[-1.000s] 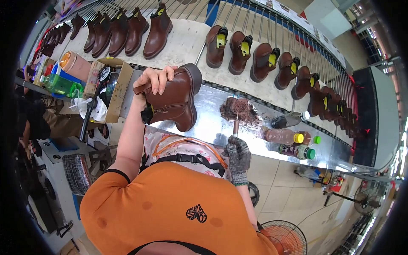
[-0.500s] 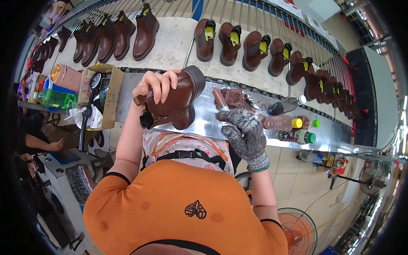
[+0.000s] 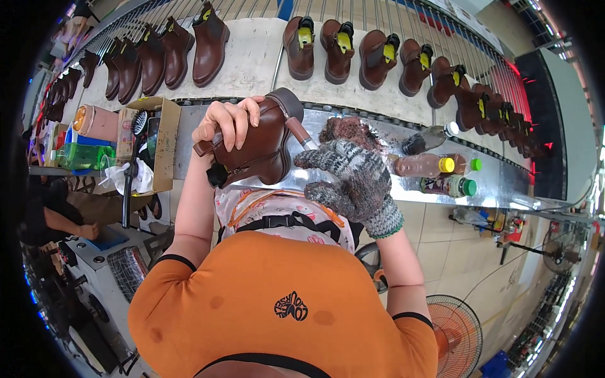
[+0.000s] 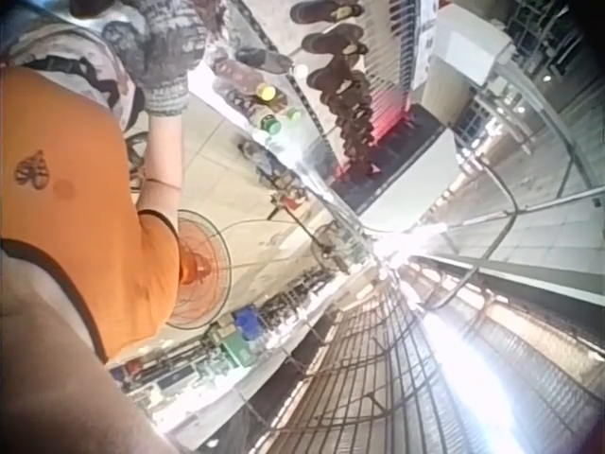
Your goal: Polishing and finishing leather boots on a manufacturing line.
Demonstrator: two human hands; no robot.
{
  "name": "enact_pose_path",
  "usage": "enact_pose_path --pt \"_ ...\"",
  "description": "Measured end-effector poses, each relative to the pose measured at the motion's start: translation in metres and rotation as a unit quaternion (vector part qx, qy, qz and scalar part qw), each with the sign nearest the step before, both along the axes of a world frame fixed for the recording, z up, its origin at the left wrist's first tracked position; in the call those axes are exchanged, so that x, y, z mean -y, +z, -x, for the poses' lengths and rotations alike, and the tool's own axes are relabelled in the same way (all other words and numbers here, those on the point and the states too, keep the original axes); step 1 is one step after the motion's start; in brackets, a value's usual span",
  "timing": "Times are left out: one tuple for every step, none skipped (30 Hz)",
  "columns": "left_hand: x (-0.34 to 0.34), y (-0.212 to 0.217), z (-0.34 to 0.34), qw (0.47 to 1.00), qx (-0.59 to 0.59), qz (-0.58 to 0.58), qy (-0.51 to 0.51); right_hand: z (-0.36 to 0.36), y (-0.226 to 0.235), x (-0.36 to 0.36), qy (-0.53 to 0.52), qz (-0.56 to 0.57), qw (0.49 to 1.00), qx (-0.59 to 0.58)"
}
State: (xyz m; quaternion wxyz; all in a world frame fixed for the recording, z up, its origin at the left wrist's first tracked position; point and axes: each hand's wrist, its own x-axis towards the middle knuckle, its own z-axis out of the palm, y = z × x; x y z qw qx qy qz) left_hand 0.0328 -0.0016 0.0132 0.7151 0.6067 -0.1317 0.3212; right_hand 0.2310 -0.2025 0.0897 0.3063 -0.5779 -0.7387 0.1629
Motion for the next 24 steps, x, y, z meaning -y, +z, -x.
enact_pose_path --pt "0.001 0.0 0.0 1.0 0.001 0.001 0.0 0.001 0.0 0.0 0.0 -0.001 1.0 -0.009" --pt "0.002 0.0 0.001 1.0 0.001 0.002 -0.001 0.002 -0.001 0.001 0.0 -0.001 1.0 -0.018" --pt "0.002 0.0 0.001 1.0 0.002 0.001 -0.002 0.002 -0.002 0.001 0.0 -0.002 1.0 -0.028" --pt "0.002 0.0 0.001 1.0 0.003 -0.001 -0.003 0.003 -0.002 0.0 0.001 -0.003 0.999 -0.037" --pt "0.002 0.001 0.001 1.0 0.003 -0.002 -0.003 0.003 -0.003 0.0 0.002 -0.004 0.999 -0.047" --pt "0.003 0.002 0.001 1.0 0.001 -0.001 -0.004 0.003 -0.004 -0.001 0.002 -0.005 0.998 -0.057" --pt "0.004 0.002 0.001 1.0 0.0 0.0 -0.003 0.002 -0.004 -0.002 0.004 -0.006 0.998 -0.066" --pt "0.004 0.002 0.001 1.0 0.0 0.0 -0.003 0.002 -0.004 -0.002 0.006 -0.006 0.997 -0.075" --pt "0.003 0.001 0.001 1.0 0.002 0.001 -0.001 0.002 -0.005 -0.003 0.007 -0.006 0.996 -0.085" --pt "0.001 0.001 0.001 1.0 0.004 0.0 0.0 0.002 -0.006 -0.004 0.008 -0.007 0.995 -0.095" --pt "-0.001 0.0 0.001 1.0 0.002 0.0 0.0 0.002 -0.007 -0.006 0.009 -0.008 0.994 -0.106" --pt "-0.004 0.0 0.003 1.0 0.004 -0.004 -0.002 0.002 -0.008 -0.007 0.01 -0.009 0.993 -0.116" --pt "-0.007 -0.002 0.004 1.0 0.005 -0.007 -0.003 0.002 -0.01 -0.009 0.011 -0.009 0.992 -0.127" --pt "-0.01 -0.004 0.006 1.0 0.003 -0.006 -0.004 0.001 -0.014 -0.012 0.01 -0.008 0.992 -0.129" --pt "-0.014 -0.006 0.008 1.0 0.007 0.004 0.004 0.0 -0.02 -0.015 0.015 -0.007 0.996 -0.091" --pt "-0.017 -0.007 0.012 1.0 0.01 0.013 0.013 0.001 -0.027 -0.017 0.021 -0.007 0.998 -0.054" --pt "-0.021 -0.011 0.017 1.0 0.014 0.018 0.02 0.006 -0.037 -0.02 0.017 -0.064 0.996 -0.064" --pt "-0.024 -0.012 0.021 1.0 0.01 0.019 0.021 0.009 -0.045 -0.023 0.018 -0.064 0.995 -0.068" --pt "-0.027 -0.014 0.024 0.999 0.024 0.039 0.025 0.01 -0.052 -0.028 0.031 -0.077 0.993 -0.078" --pt "-0.031 -0.017 0.026 0.997 0.038 0.06 0.03 0.013 -0.061 -0.032 0.043 -0.09 0.991 -0.089" --pt "-0.033 -0.022 0.029 0.995 0.056 0.069 0.036 0.019 -0.072 -0.036 0.039 -0.124 0.985 -0.116" --pt "-0.035 -0.026 0.031 0.996 0.052 0.07 0.036 0.024 -0.075 -0.039 0.038 -0.124 0.984 -0.12" --pt "-0.037 -0.03 0.034 0.991 0.067 0.101 0.055 0.029 -0.078 -0.043 0.032 -0.126 0.986 -0.109" --pt "-0.04 -0.034 0.037 0.985 0.082 0.133 0.073 0.032 -0.081 -0.046 0.026 -0.127 0.987 -0.098"
